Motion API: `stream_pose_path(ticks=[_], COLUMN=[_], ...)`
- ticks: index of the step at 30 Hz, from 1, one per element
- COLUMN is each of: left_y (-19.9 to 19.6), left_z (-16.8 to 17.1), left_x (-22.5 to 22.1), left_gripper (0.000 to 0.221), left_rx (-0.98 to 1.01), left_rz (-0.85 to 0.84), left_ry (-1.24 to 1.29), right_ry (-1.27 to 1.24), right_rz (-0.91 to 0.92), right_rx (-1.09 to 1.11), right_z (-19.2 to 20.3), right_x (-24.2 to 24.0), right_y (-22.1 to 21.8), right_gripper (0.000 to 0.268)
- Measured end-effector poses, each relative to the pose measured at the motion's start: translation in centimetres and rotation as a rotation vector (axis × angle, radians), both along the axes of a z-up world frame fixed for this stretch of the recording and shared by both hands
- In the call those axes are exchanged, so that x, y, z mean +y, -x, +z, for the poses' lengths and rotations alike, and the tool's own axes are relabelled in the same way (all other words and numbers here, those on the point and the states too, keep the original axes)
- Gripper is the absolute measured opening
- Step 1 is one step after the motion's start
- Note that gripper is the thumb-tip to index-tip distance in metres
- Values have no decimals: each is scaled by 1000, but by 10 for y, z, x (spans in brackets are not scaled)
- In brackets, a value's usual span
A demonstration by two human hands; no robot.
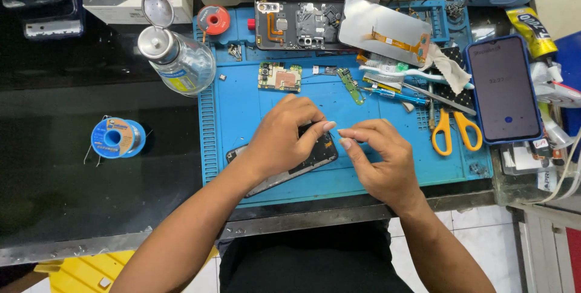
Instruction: Cleaning a replacement mobile phone screen and preparing the phone frame for installation
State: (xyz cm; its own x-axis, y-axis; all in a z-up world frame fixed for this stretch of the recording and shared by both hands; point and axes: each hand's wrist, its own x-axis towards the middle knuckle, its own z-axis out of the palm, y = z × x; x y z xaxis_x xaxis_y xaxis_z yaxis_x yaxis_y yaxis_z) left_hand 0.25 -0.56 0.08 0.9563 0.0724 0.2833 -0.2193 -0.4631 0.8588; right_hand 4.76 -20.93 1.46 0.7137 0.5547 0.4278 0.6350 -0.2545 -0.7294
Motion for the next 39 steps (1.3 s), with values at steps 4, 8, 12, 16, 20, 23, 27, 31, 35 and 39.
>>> stream_pose_path(ticks=[4, 8, 12, 16, 20, 23, 27, 31, 35, 39], left_y=[-2, -4, -2, -1, -1, 17, 55, 64, 55, 33], left_z=[0, 0, -1, -2, -3, 26, 35, 20, 24, 17], left_x=[1, -2, -4, -6, -6, 0, -5, -1, 4, 8], left_gripper=[13, 14, 14, 14, 11, 35, 101, 92, 84, 83], left_rx=[-14, 0, 0, 17, -8, 31, 238, 146, 63, -26], left_rz=[36, 34, 21, 13, 32, 56, -10, -36, -40, 13], left_ry=[-58, -42, 7, 78, -6, -311, -861, -836, -786, -879], right_ry=[40, 66, 47, 54, 50, 55, 91, 98, 138, 132], right_rz=[-25, -39, -46, -44, -88, -122, -159, -158, -171, -201], right_rx=[-192, -281, -313, -281, -235, -160, -86, -70, -48, -8], right_z=[-3, -5, -8, -9, -12, -6, -3, 0, 5, 9], right_x=[2, 3, 5, 6, 6, 5, -3, -3, -3, 2], right_y=[2, 1, 0, 2, 2, -1, -11, -14, -18, -24], right_gripper=[20, 18, 13, 12, 6, 1, 5, 5, 7, 8])
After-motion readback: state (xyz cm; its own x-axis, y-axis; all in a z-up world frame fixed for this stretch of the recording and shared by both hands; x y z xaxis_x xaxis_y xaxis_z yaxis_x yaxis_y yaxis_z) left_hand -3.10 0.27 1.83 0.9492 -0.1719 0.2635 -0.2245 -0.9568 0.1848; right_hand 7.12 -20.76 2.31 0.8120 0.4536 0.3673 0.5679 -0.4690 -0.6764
